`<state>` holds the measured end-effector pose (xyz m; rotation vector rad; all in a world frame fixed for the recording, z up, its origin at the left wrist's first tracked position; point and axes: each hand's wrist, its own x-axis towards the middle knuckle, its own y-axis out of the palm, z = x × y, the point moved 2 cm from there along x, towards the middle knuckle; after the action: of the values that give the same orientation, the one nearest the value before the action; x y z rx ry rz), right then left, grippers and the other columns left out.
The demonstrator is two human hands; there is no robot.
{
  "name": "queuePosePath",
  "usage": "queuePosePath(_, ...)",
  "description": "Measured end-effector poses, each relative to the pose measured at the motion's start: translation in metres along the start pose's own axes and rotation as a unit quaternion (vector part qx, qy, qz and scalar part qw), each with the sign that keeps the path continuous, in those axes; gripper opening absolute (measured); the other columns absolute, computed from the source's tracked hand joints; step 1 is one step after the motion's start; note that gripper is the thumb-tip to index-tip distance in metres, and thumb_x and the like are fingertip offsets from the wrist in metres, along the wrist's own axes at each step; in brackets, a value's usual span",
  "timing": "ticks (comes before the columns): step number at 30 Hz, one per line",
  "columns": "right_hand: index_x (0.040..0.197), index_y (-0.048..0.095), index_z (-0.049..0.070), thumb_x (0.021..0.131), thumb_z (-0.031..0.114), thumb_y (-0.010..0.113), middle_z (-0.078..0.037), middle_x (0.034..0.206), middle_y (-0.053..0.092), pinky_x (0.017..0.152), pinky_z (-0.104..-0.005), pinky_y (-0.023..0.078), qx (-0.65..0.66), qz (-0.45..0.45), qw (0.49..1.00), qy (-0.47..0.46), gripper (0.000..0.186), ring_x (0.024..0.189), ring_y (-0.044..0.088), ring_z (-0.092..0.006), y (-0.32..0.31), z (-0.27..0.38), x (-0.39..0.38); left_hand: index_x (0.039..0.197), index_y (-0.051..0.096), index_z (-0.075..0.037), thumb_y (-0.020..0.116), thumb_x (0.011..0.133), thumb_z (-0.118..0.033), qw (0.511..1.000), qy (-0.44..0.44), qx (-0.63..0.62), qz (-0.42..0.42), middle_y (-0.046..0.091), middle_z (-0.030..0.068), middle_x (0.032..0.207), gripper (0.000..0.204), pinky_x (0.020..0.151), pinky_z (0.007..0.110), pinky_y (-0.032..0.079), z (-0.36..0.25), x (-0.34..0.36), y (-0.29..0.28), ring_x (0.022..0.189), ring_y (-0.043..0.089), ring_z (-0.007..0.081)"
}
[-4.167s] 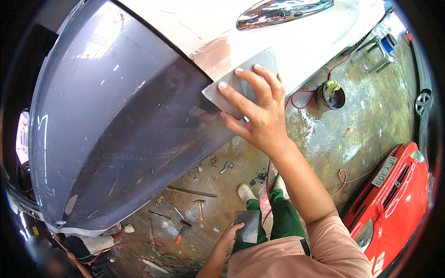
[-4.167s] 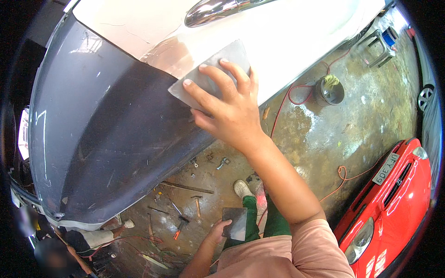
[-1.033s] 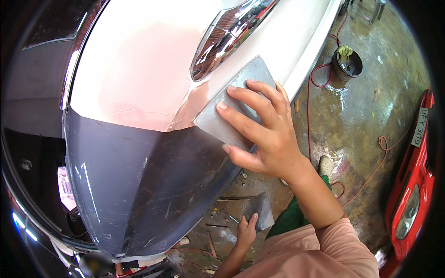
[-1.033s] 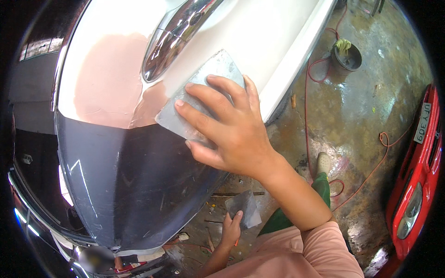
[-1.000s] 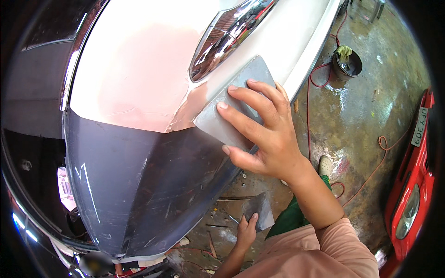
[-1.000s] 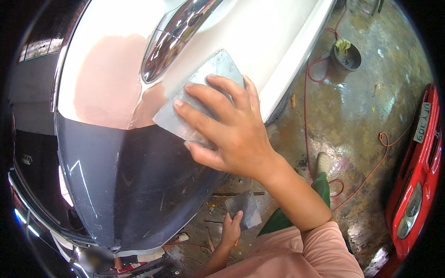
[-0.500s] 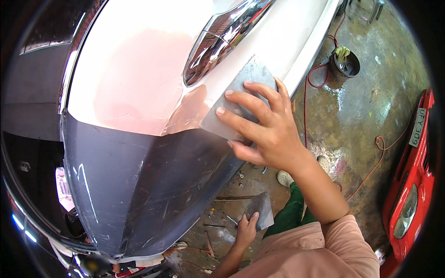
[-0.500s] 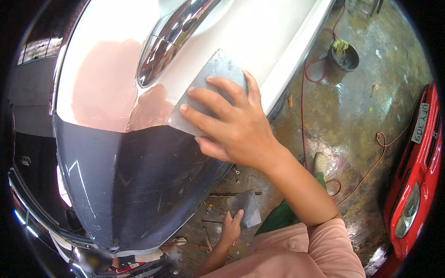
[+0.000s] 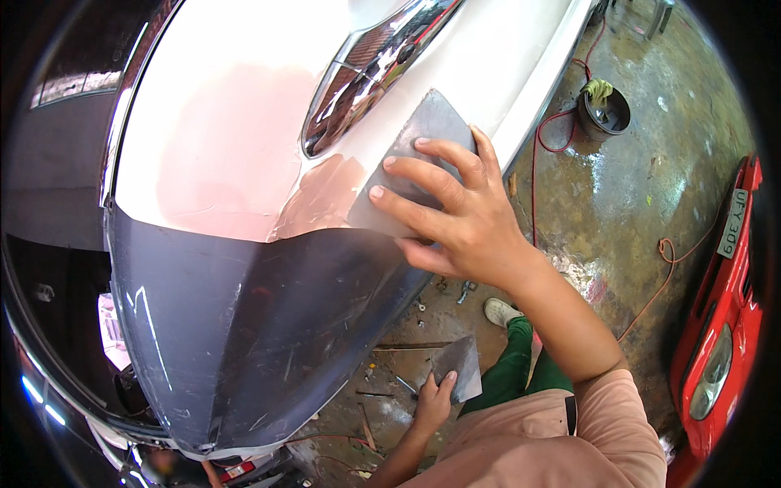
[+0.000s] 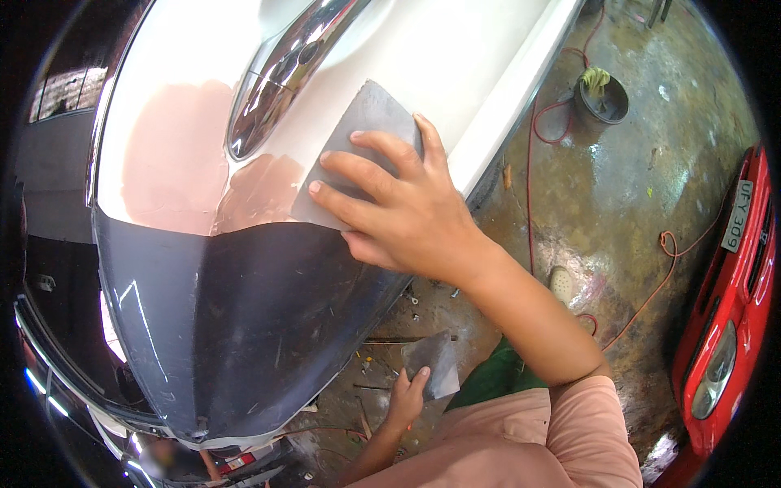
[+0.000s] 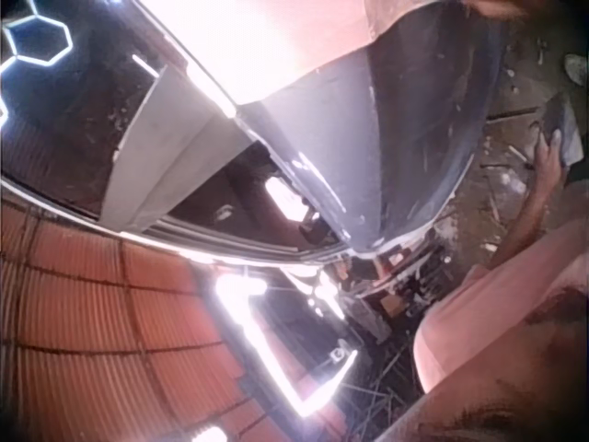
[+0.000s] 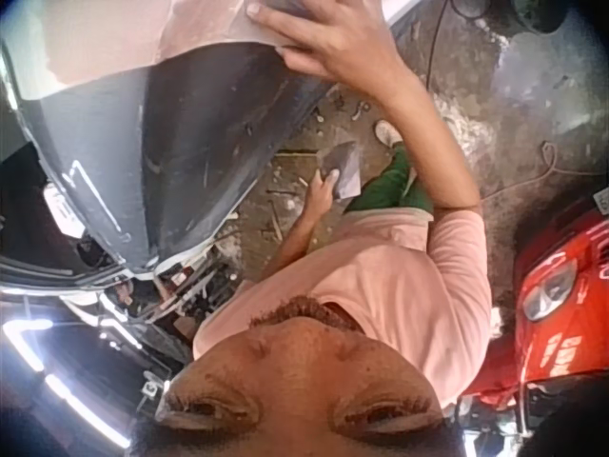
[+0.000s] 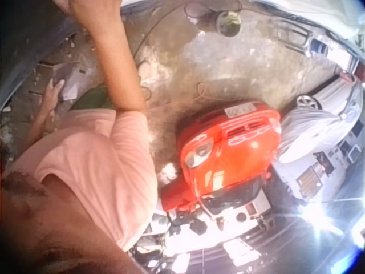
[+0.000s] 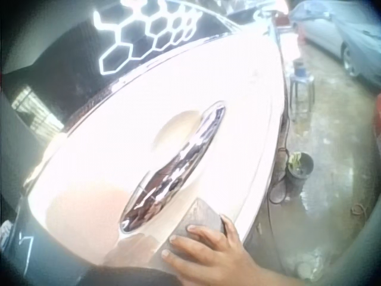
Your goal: The person sands the surface of a white car door using a sanding block, focusing on the area around the door handle and the transition between the white paint and a gray primer section. The person repeatedly rubs the sanding block over the surface to smooth it.
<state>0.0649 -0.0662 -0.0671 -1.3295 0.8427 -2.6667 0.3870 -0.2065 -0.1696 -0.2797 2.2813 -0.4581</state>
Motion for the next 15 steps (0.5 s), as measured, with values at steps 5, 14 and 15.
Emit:
queuePosePath(5, 0.123, 0.067, 0.027, 0.063, 0.026, 0.084, 0.004, 0.137, 0.055, 0.109, -0.0689, 0.031, 0.036, -0.008, 0.999, -0.014, 0.063, 0.131, 0.047, -0.025, -0.014, 0.003, 0.01, 0.118, 0.06, 0.006, 0.059, 0.103, -0.031, 1.0, 0.023, 0.001, 0.0, 0.071, 0.0216, 0.107, 0.04, 0.089, 0.04, 0.05, -0.003, -0.002, 0.006, 0.099, 0.068, 0.0314)
queuePosePath(14, 0.121, 0.067, 0.027, 0.061, 0.025, 0.085, 0.005, 0.137, 0.054, 0.11, -0.068, 0.031, 0.003, 0.044, 0.998, -0.032, 0.062, 0.132, 0.046, -0.0234, -0.011, -0.006, -0.002, 0.118, 0.061, 0.006, 0.06, 0.103, -0.033, 1.0, 0.012, 0.004, -0.006, 0.072, 0.024, 0.106, 0.042, 0.089, 0.042, 0.051, 0.009, -0.001, 0.007, 0.101, 0.069, 0.0368)
queuePosePath(15, 0.121, 0.067, 0.027, 0.061, 0.025, 0.085, 0.006, 0.137, 0.054, 0.11, -0.068, 0.031, -0.002, 0.058, 0.998, -0.03, 0.063, 0.132, 0.046, -0.0232, -0.014, -0.007, -0.002, 0.118, 0.061, 0.006, 0.06, 0.103, -0.033, 1.0, 0.013, 0.007, -0.007, 0.072, 0.0242, 0.107, 0.042, 0.089, 0.042, 0.051, 0.005, -0.002, 0.007, 0.101, 0.069, 0.0374)
